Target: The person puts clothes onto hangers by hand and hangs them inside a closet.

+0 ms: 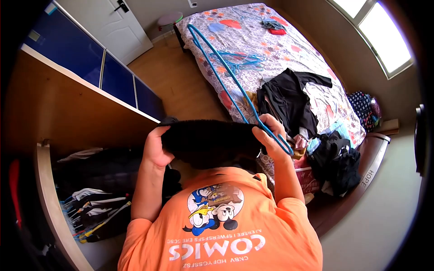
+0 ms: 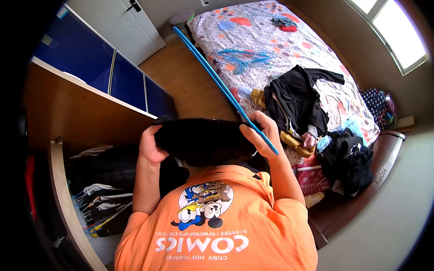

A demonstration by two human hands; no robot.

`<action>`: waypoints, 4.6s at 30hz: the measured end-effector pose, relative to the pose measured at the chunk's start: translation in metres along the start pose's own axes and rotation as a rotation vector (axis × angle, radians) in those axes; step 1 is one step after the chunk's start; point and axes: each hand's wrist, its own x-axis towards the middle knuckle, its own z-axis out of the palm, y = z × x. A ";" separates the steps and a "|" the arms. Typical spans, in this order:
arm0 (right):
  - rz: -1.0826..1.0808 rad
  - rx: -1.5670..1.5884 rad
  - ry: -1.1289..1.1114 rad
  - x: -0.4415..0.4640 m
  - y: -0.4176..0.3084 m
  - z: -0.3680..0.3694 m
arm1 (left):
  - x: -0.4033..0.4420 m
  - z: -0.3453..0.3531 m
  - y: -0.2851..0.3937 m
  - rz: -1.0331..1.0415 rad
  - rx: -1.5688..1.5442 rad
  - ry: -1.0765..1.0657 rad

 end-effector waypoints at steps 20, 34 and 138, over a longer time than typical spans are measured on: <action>-0.231 0.106 -0.050 -0.009 -0.030 -0.089 | 0.062 0.034 -0.015 0.489 0.439 0.379; -0.030 -0.130 -0.118 0.001 -0.021 -0.073 | 0.031 0.085 -0.030 0.840 1.339 0.204; -0.571 -0.655 -0.061 0.086 0.004 -0.042 | -0.037 0.037 0.037 1.467 1.624 0.621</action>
